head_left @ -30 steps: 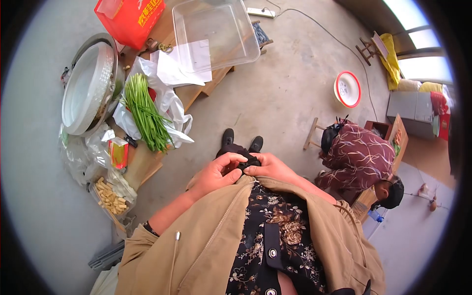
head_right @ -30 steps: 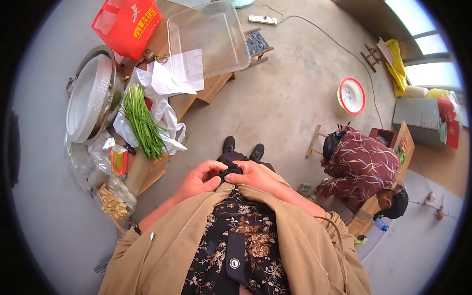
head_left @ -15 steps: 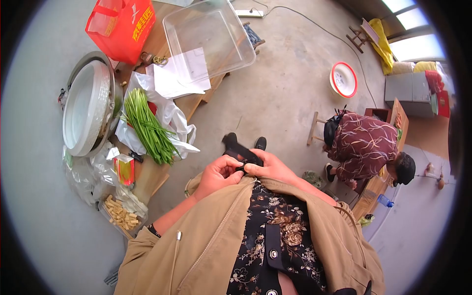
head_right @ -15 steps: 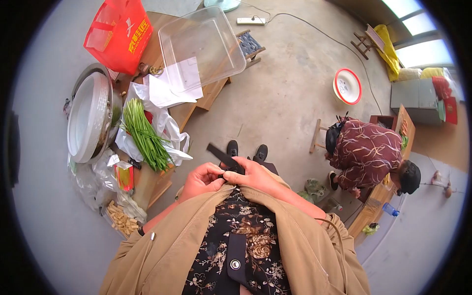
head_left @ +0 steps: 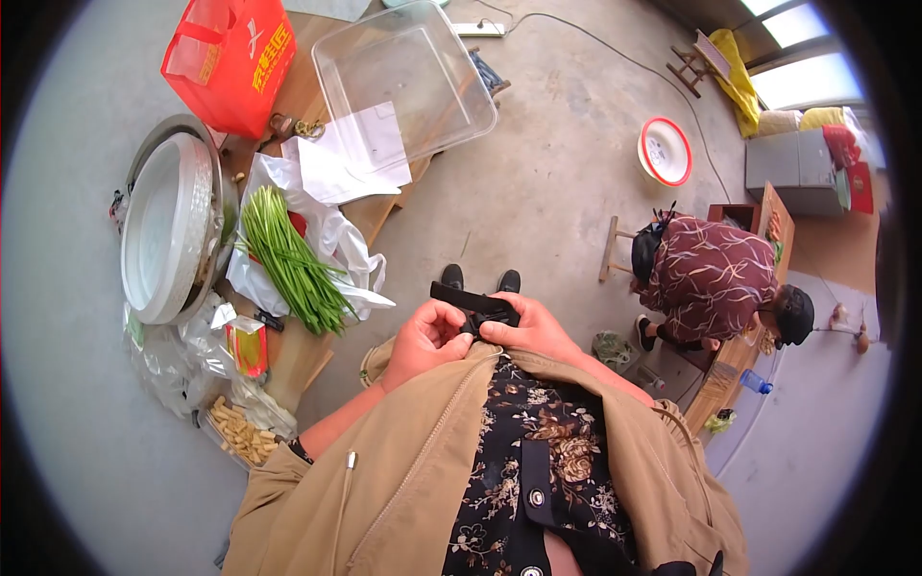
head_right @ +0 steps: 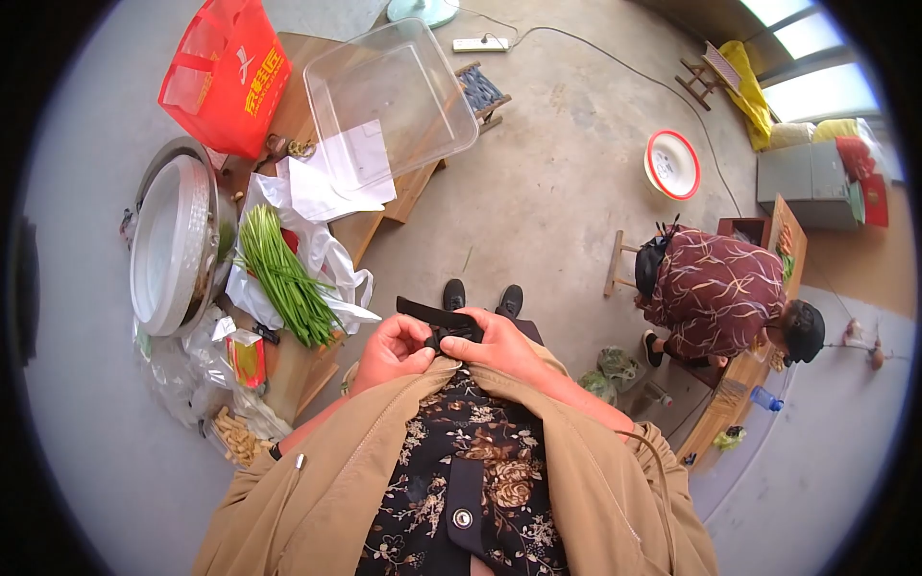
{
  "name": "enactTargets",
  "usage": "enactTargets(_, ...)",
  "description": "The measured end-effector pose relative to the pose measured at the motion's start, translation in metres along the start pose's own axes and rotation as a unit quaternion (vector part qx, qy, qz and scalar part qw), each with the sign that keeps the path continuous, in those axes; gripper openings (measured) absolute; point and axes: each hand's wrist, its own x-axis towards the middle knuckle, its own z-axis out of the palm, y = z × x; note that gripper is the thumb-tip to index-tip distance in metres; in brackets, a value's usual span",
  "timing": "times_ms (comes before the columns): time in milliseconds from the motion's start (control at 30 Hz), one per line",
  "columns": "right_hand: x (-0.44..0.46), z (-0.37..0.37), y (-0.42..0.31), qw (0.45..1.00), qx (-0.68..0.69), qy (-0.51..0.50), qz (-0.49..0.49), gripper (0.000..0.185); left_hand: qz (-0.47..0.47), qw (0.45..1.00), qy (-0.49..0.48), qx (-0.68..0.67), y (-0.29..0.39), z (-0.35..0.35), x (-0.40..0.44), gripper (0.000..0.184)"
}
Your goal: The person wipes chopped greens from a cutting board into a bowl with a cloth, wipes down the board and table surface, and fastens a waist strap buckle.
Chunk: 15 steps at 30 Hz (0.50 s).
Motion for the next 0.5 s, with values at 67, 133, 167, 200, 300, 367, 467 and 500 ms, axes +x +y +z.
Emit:
enactTargets(67,0.001,0.001,0.003,1.000,0.013,0.004,0.000,0.040,0.022,1.000,0.007,-0.010,0.002,-0.002,0.002,0.024)
enactTargets(133,0.002,0.003,0.002,1.000,0.028,0.008,0.000,0.038,0.027,0.999,-0.004,0.032,0.005,-0.007,0.005,0.022)
enactTargets(167,0.001,0.005,0.000,0.999,0.049,0.017,0.006,0.036,0.026,0.999,-0.005,0.033,0.006,-0.008,0.005,0.022)
enactTargets(200,0.001,0.006,-0.002,0.997,0.070,0.026,0.011,0.035,0.010,0.999,0.018,0.033,0.008,-0.008,0.005,0.019)
enactTargets(300,0.002,0.008,0.005,0.996,0.075,0.038,0.001,0.032,0.011,0.969,0.023,0.244,0.032,-0.011,0.003,0.013)
enactTargets(367,0.001,0.009,0.008,0.995,0.086,0.049,0.006,0.032,0.024,0.895,0.002,0.445,0.047,-0.016,0.000,0.012)
enactTargets(467,0.003,0.008,0.017,0.994,0.092,0.060,0.002,0.032,0.051,0.834,-0.093,0.542,0.054,-0.028,-0.004,0.013)
enactTargets(500,0.004,0.008,0.019,0.994,0.088,0.061,-0.005,0.032,0.079,0.825,-0.118,0.547,0.054,-0.033,-0.006,0.013)
